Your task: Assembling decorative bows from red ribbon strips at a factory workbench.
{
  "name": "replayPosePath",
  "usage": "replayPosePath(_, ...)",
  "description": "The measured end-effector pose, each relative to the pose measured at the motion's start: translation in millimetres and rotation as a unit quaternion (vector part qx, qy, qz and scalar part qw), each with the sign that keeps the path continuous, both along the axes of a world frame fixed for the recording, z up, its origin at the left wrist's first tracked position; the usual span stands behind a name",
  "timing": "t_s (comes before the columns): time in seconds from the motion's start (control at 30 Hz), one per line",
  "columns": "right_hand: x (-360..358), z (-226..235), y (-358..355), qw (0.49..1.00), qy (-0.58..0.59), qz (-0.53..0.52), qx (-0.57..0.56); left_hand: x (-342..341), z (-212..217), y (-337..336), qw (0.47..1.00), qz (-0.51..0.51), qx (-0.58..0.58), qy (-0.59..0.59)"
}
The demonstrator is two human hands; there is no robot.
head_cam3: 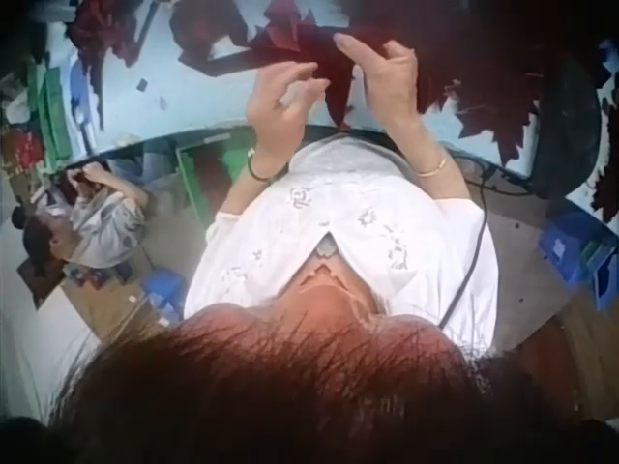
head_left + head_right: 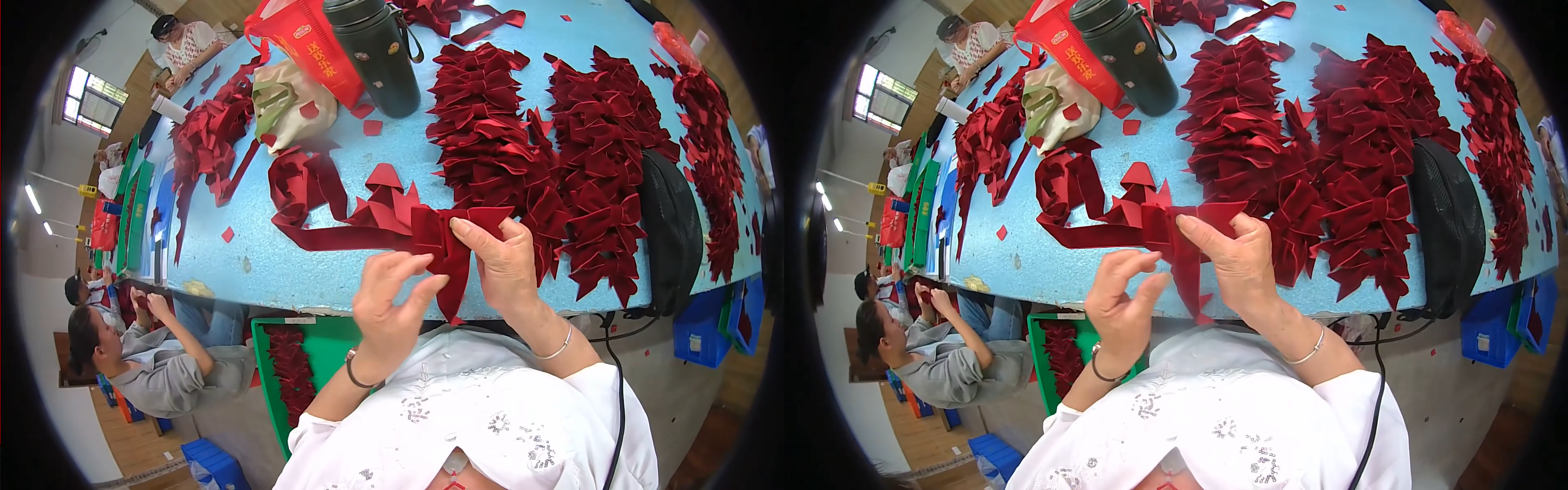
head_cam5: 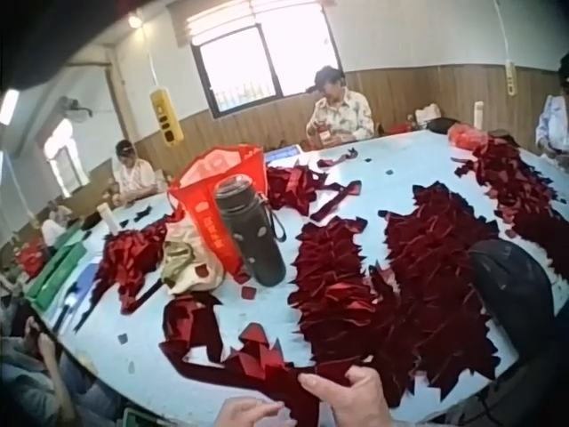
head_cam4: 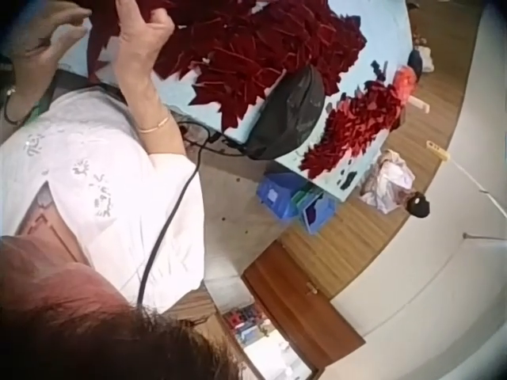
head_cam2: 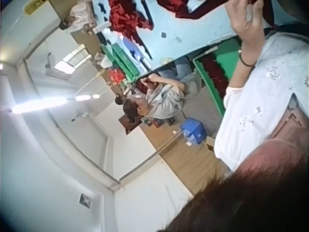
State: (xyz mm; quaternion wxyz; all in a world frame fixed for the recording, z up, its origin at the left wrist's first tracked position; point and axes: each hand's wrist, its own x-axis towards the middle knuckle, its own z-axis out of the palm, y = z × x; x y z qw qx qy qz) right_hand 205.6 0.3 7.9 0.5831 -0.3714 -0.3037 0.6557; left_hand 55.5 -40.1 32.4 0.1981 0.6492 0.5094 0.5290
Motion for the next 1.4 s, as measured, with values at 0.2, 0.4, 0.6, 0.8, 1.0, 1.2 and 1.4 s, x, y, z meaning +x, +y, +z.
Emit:
replayPosePath(0.2, 0.3, 2.2, -3.3, 0.998, -0.049, -0.016, 0.022, 15.0, -1.3, 0.7, 1.000, -0.002, -0.012, 0.025)
replayPosePath(0.4, 1.2, 9.8, -7.0, 0.993, -0.102, -0.054, 0.036, 25.5, -2.1, 0.6, 0.998, 0.003, -0.062, -0.006)
replayPosePath(0.6, 4.8, 8.5, -2.9, 0.991, -0.108, -0.058, 0.046, 20.0, -0.6, 5.7, 0.926, -0.063, -0.274, -0.251)
replayPosePath(0.8, 6.8, 11.5, -0.7, 0.994, -0.090, -0.049, 0.029, 8.2, 5.2, 6.3, 0.901, -0.140, -0.342, -0.228)
replayPosePath(1.0, 3.8, 11.4, 0.6, 0.993, -0.092, -0.050, 0.052, -2.8, 18.2, 14.5, 0.981, -0.147, -0.125, 0.002)
replayPosePath(1.2, 0.5, 18.0, -1.2, 0.994, -0.086, -0.040, 0.051, -0.3, 29.5, 10.5, 0.973, -0.084, 0.032, 0.213)
replayPosePath(1.4, -2.4, 15.4, -3.6, 0.992, -0.108, -0.035, 0.053, -3.4, 17.5, -0.4, 0.974, -0.087, -0.204, -0.045)
